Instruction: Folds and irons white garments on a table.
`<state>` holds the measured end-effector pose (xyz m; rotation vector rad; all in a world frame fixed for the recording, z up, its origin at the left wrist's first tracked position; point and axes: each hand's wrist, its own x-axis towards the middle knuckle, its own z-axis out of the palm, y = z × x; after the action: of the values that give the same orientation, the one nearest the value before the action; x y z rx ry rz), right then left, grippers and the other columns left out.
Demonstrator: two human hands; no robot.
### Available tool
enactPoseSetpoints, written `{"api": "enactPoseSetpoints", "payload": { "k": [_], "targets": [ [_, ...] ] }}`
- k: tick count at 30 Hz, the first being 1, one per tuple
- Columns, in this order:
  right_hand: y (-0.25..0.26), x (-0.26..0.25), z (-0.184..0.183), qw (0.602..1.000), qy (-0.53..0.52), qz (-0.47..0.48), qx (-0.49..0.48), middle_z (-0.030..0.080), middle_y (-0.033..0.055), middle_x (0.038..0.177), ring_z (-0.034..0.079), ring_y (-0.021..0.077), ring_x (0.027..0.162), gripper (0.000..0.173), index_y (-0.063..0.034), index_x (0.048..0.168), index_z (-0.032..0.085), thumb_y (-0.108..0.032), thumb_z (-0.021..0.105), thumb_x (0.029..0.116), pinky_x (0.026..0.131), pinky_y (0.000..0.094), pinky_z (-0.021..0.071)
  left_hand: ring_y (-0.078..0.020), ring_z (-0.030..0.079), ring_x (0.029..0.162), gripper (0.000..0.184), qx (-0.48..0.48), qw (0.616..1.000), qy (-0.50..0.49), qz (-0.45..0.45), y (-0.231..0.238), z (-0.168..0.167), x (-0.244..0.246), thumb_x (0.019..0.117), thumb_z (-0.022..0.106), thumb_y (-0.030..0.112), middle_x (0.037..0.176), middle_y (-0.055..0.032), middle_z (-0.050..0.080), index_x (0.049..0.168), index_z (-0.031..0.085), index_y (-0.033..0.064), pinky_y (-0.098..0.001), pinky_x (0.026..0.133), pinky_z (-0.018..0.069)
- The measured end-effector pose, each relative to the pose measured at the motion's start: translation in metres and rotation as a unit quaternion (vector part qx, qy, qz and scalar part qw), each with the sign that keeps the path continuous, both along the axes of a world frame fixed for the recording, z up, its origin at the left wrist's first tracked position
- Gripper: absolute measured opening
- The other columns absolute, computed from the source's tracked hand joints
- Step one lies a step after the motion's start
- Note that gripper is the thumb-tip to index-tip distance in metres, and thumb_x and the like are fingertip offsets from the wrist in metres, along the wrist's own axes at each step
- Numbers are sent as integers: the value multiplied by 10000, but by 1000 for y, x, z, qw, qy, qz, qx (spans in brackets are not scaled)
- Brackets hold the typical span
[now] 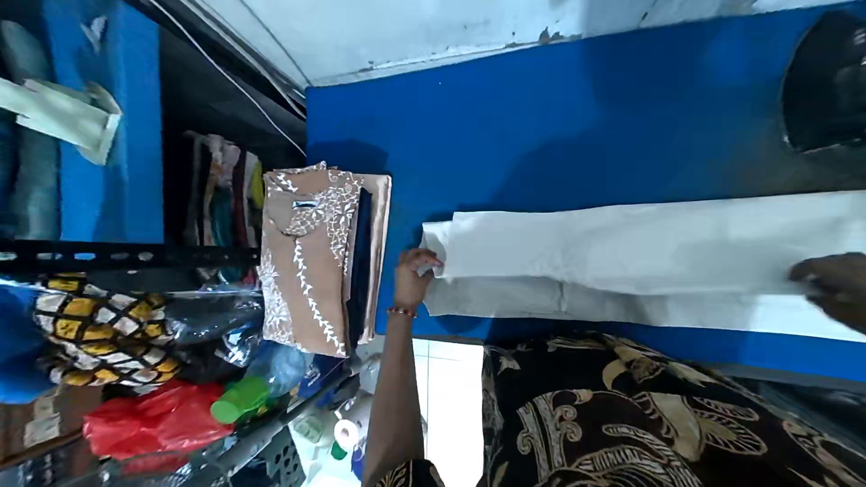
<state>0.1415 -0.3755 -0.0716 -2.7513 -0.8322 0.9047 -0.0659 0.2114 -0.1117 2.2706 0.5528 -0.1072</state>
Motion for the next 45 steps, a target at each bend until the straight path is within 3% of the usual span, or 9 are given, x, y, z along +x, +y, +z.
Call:
{"api": "enactPoseSetpoints", "payload": {
  "k": [3, 11, 15, 20, 24, 33, 39, 42, 45],
  "targets": [
    [23, -16, -22, 996, 77, 41, -3, 639, 382, 1181, 573, 623, 1143, 392, 86, 1234, 665, -33, 792, 883, 935, 807, 395, -424, 532, 1314, 313, 103, 988, 116, -20, -18, -1, 6, 931, 546, -114, 1291, -203, 667, 1113, 754, 33, -648, 1077, 372],
    [220, -53, -20, 945, 208, -178, 178, 671, 287, 1181, 678, 393, 1030, 387, 88, 1329, 565, -217, 469, 1111, 926, 544, 528, -414, 659, 1123, 464, 12, 973, 201, 109, -61, 21, 26, 1067, 536, 377, 1179, -248, 688, 1295, 618, -19, -612, 982, 492],
    [272, -58, -35, 963, 100, -223, 111, 661, 342, 1077, 646, 532, 1023, 582, 53, 1421, 477, -356, 629, 1037, 891, 694, 482, -435, 650, 1124, 502, -13, 964, 241, 110, -68, 24, 20, 1007, 663, 288, 1177, -273, 676, 1391, 535, -8, -615, 980, 495],
    [297, -68, -35, 982, -62, -70, 166, 496, 352, 1425, 463, 573, 1317, 607, 86, 1399, 514, -226, 762, 941, 993, 748, 392, -506, 432, 1378, 579, 138, 982, 124, 47, -101, 17, 22, 937, 689, 103, 1505, -308, 435, 1461, 477, -23, -698, 1033, 413],
    [310, -76, -54, 972, -94, 54, 210, 392, 282, 1585, 355, 512, 1464, 655, 39, 1473, 489, -316, 714, 971, 1125, 750, 266, -447, 226, 1537, 602, 223, 975, 15, 17, -98, -32, 43, 1072, 507, 350, 1659, -217, 277, 1565, 377, 29, -713, 1182, 186],
    [311, -70, -84, 986, -49, 92, 128, 292, 236, 1659, 237, 455, 1544, 992, -19, 1597, 328, -537, 766, 873, 1174, 758, 141, -350, 152, 1579, 776, 227, 970, 34, 77, -89, -64, 37, 1020, 486, 563, 1699, -29, 261, 1637, 263, 149, -731, 1181, 53],
    [307, -75, -80, 988, -31, 94, 120, 200, 212, 1700, 170, 418, 1574, 990, -18, 1620, 270, -565, 701, 916, 1197, 734, 97, -356, 107, 1585, 968, 225, 971, 33, 71, -79, -57, 34, 944, 592, 625, 1727, -101, 123, 1640, 202, 76, -746, 1176, 79],
    [305, -81, -96, 983, -55, 108, 136, 213, 230, 1691, 175, 435, 1570, 897, -17, 1613, 290, -578, 588, 980, 1202, 726, 113, -308, 155, 1583, 1027, 231, 967, 82, 71, -64, -61, 44, 888, 516, 770, 1703, -78, 236, 1632, 262, 108, -708, 1196, 10],
    [301, -78, -93, 982, -39, 119, 141, 200, 226, 1696, 170, 425, 1574, 887, -17, 1615, 283, -568, 585, 991, 1205, 723, 111, -346, 136, 1583, 954, 223, 967, 107, 56, -71, -46, 48, 952, 534, 669, 1703, -130, 214, 1630, 236, 67, -736, 1181, -1]
  ]
}}
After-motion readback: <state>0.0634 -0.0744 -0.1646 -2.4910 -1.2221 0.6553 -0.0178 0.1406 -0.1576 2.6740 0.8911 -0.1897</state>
